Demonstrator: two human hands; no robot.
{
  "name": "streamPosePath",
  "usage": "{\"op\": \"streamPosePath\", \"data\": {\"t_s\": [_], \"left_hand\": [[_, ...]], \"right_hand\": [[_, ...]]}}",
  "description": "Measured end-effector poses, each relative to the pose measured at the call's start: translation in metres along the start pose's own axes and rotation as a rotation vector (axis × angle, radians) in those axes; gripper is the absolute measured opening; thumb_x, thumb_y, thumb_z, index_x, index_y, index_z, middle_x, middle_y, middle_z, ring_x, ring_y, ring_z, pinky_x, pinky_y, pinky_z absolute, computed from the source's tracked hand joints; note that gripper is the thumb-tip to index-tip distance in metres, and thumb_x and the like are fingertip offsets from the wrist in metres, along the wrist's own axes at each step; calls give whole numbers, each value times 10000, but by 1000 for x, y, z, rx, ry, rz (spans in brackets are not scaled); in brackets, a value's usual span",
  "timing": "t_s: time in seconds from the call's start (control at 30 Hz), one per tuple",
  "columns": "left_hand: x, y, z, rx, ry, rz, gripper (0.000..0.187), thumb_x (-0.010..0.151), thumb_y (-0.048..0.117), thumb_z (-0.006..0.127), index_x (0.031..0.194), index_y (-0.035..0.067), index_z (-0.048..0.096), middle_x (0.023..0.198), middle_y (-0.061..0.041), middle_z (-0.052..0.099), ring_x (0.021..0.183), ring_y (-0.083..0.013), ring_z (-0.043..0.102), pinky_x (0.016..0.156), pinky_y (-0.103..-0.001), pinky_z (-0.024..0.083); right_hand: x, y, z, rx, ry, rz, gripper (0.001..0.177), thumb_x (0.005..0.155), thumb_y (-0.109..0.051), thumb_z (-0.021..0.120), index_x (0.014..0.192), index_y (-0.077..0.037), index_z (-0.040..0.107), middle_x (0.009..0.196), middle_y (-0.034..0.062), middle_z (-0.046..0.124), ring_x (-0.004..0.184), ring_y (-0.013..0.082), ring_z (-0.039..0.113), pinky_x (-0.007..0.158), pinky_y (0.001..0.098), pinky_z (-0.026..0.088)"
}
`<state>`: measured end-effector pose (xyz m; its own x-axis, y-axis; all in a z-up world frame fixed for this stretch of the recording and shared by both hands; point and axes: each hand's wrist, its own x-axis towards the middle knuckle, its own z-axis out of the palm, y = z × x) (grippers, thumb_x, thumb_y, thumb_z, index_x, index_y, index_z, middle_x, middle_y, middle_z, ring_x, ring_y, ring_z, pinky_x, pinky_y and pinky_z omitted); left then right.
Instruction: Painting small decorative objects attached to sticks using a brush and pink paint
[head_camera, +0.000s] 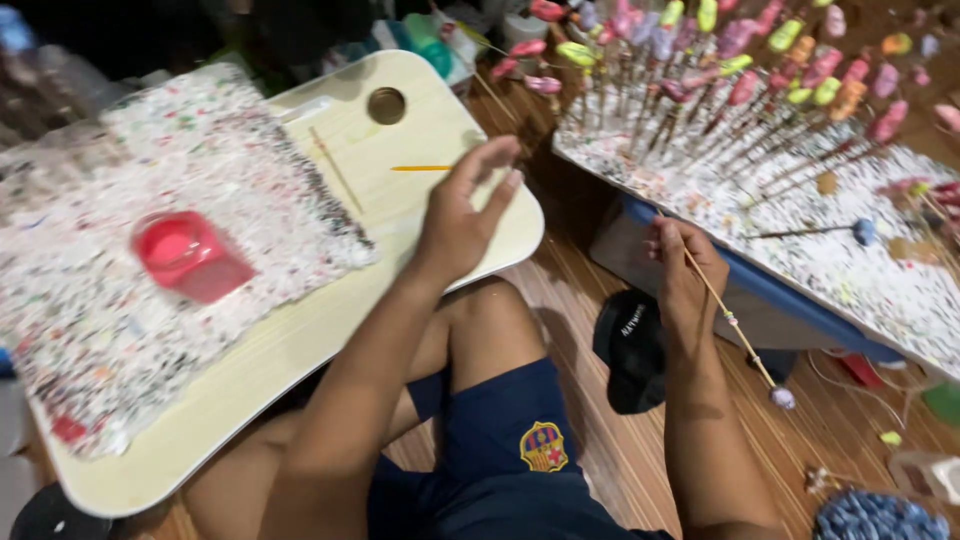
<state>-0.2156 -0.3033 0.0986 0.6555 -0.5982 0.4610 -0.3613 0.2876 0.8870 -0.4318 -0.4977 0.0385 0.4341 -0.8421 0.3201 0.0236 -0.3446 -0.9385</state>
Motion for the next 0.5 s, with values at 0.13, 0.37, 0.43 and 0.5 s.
{"op": "streamPosePath", "data": {"t_s": [0.13,0.37,0.43,0.5], "left_hand": [[3,-19,62,-49,-98,-24,388,1021,257,697,1376,124,618,1296,-104,701,1254,-272,667,1091,-423,508],[6,-26,105,-49,-272,-53,404,1024,314,674,1367,106,624,1287,-128,687,1237,-306,676,1066,-450,523],[8,-25,106,-53,-295,-55,402,1031,297,662,1367,82,619,1281,-160,683,1240,-344,668,1070,-478,516],[9,-29,105,-33,-305,-56,398,1034,282,660,1376,85,611,1288,-156,675,1240,-342,667,1066,-479,516]], "right_hand": [[8,24,-43,-53,124,-19,185,1088,-139,683,1148,27,738,933,157,708,826,140,682,771,258,599],[29,62,-101,-288,545,-202,221,994,-132,905,1056,-1,738,909,126,676,846,169,638,772,306,546],[36,58,-99,-264,558,-284,275,961,-87,918,1130,28,734,1031,176,684,948,220,688,858,335,587],[42,52,-95,-327,487,-353,177,1060,-112,791,1176,15,745,1069,190,686,1018,294,714,830,365,580]]}}
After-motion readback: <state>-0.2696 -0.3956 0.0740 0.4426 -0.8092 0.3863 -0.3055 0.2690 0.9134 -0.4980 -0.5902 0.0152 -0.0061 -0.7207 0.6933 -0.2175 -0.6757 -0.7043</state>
